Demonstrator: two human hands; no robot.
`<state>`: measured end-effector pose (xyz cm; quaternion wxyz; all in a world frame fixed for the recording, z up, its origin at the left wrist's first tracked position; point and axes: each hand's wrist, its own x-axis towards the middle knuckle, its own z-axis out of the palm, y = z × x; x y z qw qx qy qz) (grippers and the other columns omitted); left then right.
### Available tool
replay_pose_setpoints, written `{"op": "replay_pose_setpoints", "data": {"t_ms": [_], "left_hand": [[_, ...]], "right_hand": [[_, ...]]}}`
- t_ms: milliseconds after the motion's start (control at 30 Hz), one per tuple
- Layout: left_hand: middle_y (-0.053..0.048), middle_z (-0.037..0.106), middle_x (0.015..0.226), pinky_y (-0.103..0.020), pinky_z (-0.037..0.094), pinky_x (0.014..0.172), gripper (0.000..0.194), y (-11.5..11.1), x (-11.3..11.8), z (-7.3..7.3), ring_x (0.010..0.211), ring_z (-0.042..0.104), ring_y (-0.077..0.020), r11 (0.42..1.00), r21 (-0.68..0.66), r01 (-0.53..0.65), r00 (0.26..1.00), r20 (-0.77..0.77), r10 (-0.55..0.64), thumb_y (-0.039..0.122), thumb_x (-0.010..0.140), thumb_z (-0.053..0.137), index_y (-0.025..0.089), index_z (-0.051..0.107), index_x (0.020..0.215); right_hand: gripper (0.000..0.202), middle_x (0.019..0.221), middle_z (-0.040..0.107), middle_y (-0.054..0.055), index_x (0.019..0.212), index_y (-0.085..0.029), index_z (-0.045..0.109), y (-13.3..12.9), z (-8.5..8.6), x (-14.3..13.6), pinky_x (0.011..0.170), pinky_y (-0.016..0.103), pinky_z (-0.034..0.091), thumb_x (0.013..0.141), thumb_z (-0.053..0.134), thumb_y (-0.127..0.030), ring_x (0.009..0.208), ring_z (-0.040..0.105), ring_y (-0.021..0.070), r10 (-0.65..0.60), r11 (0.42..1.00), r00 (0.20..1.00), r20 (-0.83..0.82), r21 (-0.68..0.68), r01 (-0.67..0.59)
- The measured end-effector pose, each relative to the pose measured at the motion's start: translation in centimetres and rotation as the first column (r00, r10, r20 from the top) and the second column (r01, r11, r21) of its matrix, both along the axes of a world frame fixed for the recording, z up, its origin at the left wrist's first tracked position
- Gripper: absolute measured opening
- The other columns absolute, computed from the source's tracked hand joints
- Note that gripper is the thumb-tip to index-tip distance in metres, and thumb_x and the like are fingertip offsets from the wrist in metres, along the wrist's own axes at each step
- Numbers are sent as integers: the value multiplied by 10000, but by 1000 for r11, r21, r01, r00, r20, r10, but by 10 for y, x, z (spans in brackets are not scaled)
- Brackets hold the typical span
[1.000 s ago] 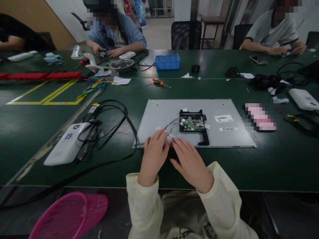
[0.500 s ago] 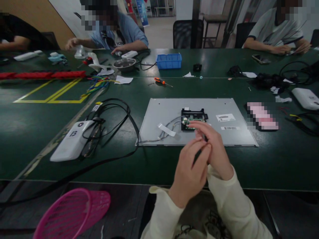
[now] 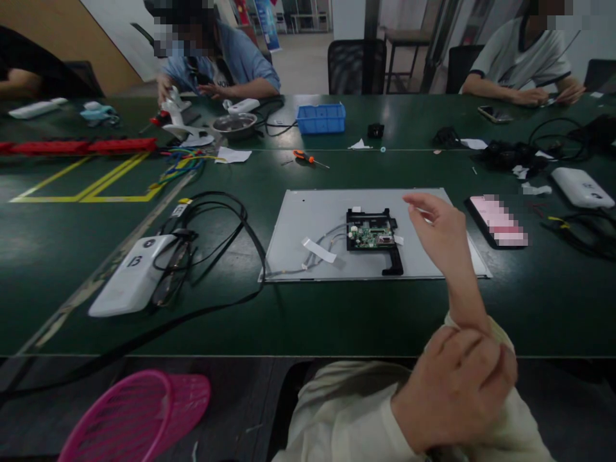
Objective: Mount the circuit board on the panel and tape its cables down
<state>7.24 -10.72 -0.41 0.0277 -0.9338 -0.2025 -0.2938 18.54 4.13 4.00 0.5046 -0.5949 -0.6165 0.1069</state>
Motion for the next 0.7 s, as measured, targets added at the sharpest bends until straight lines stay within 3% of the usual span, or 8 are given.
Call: {"op": "replay_pose_setpoints", "data": {"t_ms": [100, 167, 267, 333, 433, 500, 600, 700], "left_hand": [[-140, 451, 1401, -414, 404, 1061, 479, 4, -3, 2, 1265, 433, -258, 991, -46, -124, 992, 22, 125, 409, 954, 426, 124, 514, 1329], [-117, 481, 1371, -385, 392, 1075, 390, 2, -4, 1, 1272, 425, -238, 997, -35, -65, 998, 10, 66, 335, 957, 447, 133, 560, 1271], [-69, 604, 1152, -293, 461, 965, 239, -4, -5, 0, 1080, 543, -168, 995, -32, 90, 996, -8, -90, 171, 931, 483, 152, 640, 1110], [-78, 617, 1105, -288, 492, 891, 258, -4, -5, 0, 985, 567, -160, 996, -56, 73, 997, 19, -73, 198, 937, 480, 138, 628, 1140], [-142, 539, 1288, -367, 474, 964, 430, -3, -5, 2, 1155, 506, -231, 993, -102, -56, 998, 23, 59, 353, 956, 447, 94, 537, 1288], [-140, 504, 1342, -409, 423, 1044, 405, -5, -6, 1, 1242, 447, -244, 996, -75, -41, 999, 0, 41, 321, 955, 451, 92, 544, 1276], [-86, 605, 1147, -364, 463, 991, 286, -11, -9, -6, 1078, 545, -193, 997, -56, 61, 998, 12, -61, 170, 924, 481, 124, 607, 1176], [-78, 609, 1011, -311, 517, 875, 316, -9, -12, -8, 946, 572, -169, 983, -160, 93, 995, 45, -87, 189, 926, 478, 104, 578, 1213]], "right_hand": [[281, 1092, 697, 68, 1080, -211, 674, -1, 0, -2, 887, 432, 510, 872, 487, -242, 1003, 642, 223, 9, 1000, 1000, 25, 8, -9], [288, 1099, 694, 73, 1089, -212, 671, -1, 0, -1, 889, 436, 507, 873, 483, -244, 1017, 637, 230, -5, 1000, 999, 37, 6, 5], [298, 1110, 689, 82, 1108, -208, 665, -2, -3, 1, 894, 439, 504, 875, 485, -252, 1037, 632, 237, -19, 999, 998, 57, -28, 20], [298, 1121, 688, 82, 1112, -208, 663, -2, -6, 2, 905, 440, 499, 878, 487, -259, 1045, 631, 238, -3, 999, 997, 71, -53, 7], [291, 1124, 689, 79, 1106, -207, 665, -2, -8, 2, 910, 438, 498, 878, 493, -263, 1052, 631, 239, 24, 997, 997, 80, -77, -18], [293, 1131, 687, 79, 1111, -209, 663, -2, -8, 3, 908, 437, 501, 880, 493, -270, 1061, 628, 242, 24, 997, 997, 79, -81, -17], [298, 1148, 681, 78, 1121, -212, 661, -3, -9, 4, 910, 441, 500, 883, 495, -282, 1070, 625, 244, 15, 996, 997, 76, -91, -8], [299, 1139, 683, 81, 1117, -205, 665, -3, -11, 3, 908, 442, 499, 881, 496, -277, 1057, 630, 245, 26, 994, 997, 78, -106, -17]]}}
